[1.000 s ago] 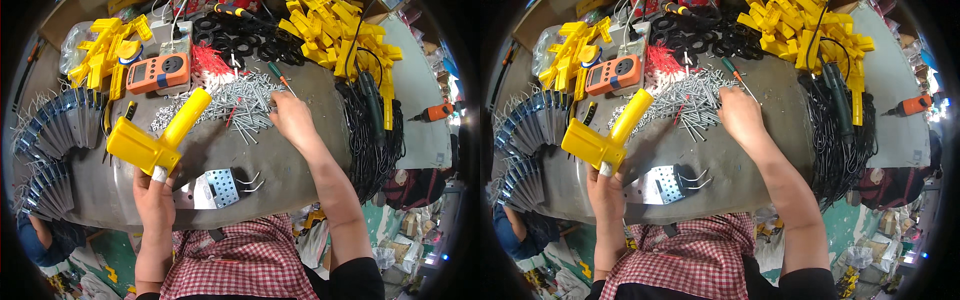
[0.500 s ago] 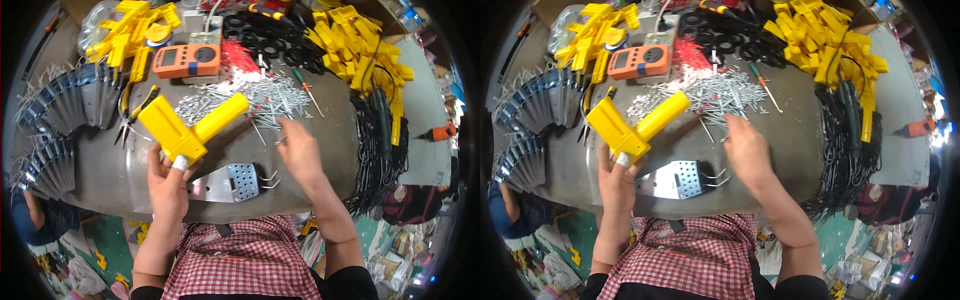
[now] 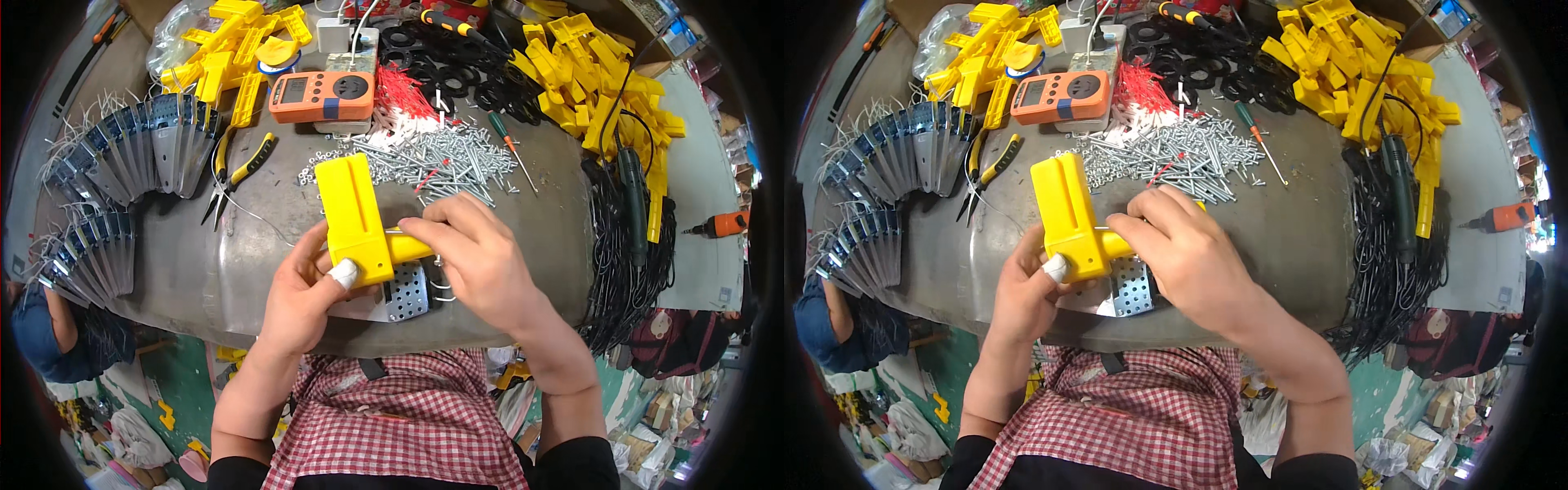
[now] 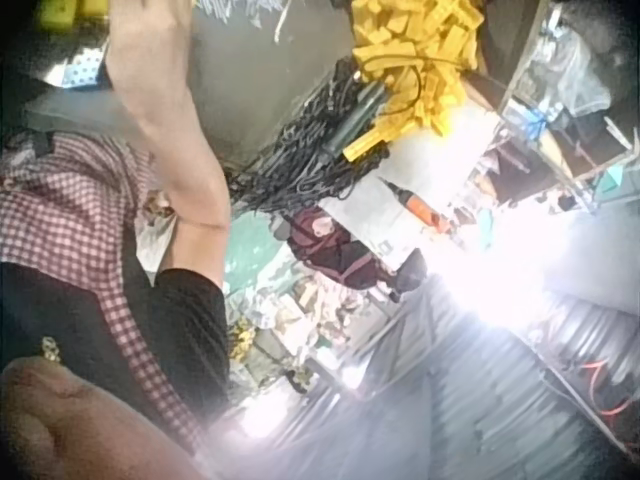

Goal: Assembling electronic components using a soldering iron and electric screwdriver.

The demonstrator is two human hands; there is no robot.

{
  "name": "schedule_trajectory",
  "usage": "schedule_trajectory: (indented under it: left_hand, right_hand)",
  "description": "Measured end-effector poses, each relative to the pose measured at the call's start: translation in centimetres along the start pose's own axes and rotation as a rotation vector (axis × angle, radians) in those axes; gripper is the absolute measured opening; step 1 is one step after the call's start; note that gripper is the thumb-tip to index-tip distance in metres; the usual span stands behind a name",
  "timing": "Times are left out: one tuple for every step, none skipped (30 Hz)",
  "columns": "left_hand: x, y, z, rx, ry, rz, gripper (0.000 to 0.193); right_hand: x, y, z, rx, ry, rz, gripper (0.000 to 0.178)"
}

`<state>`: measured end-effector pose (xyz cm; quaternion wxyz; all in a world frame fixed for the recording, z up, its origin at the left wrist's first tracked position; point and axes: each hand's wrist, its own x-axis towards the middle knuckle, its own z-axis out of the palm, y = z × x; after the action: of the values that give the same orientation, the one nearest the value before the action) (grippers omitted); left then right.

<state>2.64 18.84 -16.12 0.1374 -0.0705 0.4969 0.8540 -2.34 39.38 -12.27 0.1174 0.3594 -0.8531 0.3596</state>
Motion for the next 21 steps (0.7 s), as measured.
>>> schedule_trajectory:
  left_hand:
    - [0.1,0.2,-0.1,-0.001,-0.002,0.002,0.059]
    - [0.1,0.6,-0.5,0.075,-0.082,-0.027,0.058]
    - [0.1,0.8,-0.6,0.151,-0.162,-0.056,0.058]
    - [0.0,0.9,-0.3,0.15,-0.16,-0.053,0.058]
    - [-0.1,1.0,0.1,0.209,-0.173,-0.053,0.057]
    - [-0.1,0.9,0.6,0.268,-0.186,-0.054,0.056]
    - [0.0,0.4,1.3,0.271,-0.194,-0.061,0.056]
    - [0.0,-0.1,2.3,0.229,-0.176,0.042,0.056]
    - [0.1,-0.6,3.0,0.187,-0.158,0.144,0.055]
    - [0.4,-1.2,3.1,0.086,-0.155,0.199,0.055]
    - [0.8,-1.9,3.4,0.086,-0.16,0.205,0.055]
    - [1.2,-2.6,3.7,-0.14,-0.155,0.16,0.056]
    - [1.4,-3.0,3.8,-0.364,-0.146,0.113,0.057]
    - [1.4,-3.0,4.0,-0.433,-0.175,-0.003,0.057]
    - [1.5,-3.3,4.3,-0.431,-0.19,-0.005,0.057]
    - [1.4,-3.7,4.5,-0.474,-0.203,-0.016,0.056]
    - [1.4,-4.0,4.7,-0.517,-0.215,-0.027,0.055]
    - [1.3,-4.0,5.0,-0.513,-0.194,-0.03,0.054]
    - [1.3,-4.2,5.1,-0.511,-0.199,-0.031,0.054]
    - [1.3,-4.6,5.2,-0.491,-0.186,0.01,0.054]
    - [1.3,-4.8,5.3,-0.47,-0.172,0.05,0.054]
  right_hand:
    - [0.1,0.1,-0.6,0.004,-0.07,-0.021,0.029]
    - [0.0,0.3,-1.1,0.007,-0.141,-0.042,0.028]
    - [-0.4,0.4,-1.5,0.004,-0.141,-0.044,0.028]
    - [-1.0,0.4,-1.8,0.025,-0.2,-0.062,0.028]
    - [-1.4,0.5,-2.0,0.046,-0.259,-0.08,0.028]
    - [-1.5,0.8,-1.7,0.048,-0.223,-0.074,0.029]
    - [-1.5,0.4,-1.4,0.046,-0.218,-0.064,0.029]
    - [-1.2,-0.2,-0.9,0.075,-0.088,-0.066,0.032]
    - [-0.9,-0.6,-0.7,0.104,0.042,-0.067,0.035]
    - [-0.2,-0.4,-1.1,0.058,0.074,-0.084,0.034]
    - [-0.3,-0.7,-1.7,0.053,0.078,-0.089,0.034]
    - [-0.6,-1.1,-2.2,0.254,0.179,0.006,0.031]
    - [-1.0,-1.3,-2.4,0.46,0.279,0.099,0.029]
    - [-1.4,-1.4,-1.3,0.853,0.453,0.092,0.024]
    - [-2.0,-1.1,-0.5,0.842,0.463,0.089,0.024]
    - [-2.5,-0.8,0.2,0.817,0.439,0.127,0.025]
    - [-2.8,-0.8,0.5,0.793,0.416,0.166,0.025]
    - [-3.0,-1.1,0.4,0.857,0.417,0.251,0.026]
    - [-3.3,-1.2,0.4,0.853,0.421,0.25,0.026]
    - [-3.7,-1.4,0.3,0.895,0.404,0.34,0.027]
    - [-3.9,-1.4,0.2,0.936,0.387,0.431,0.029]
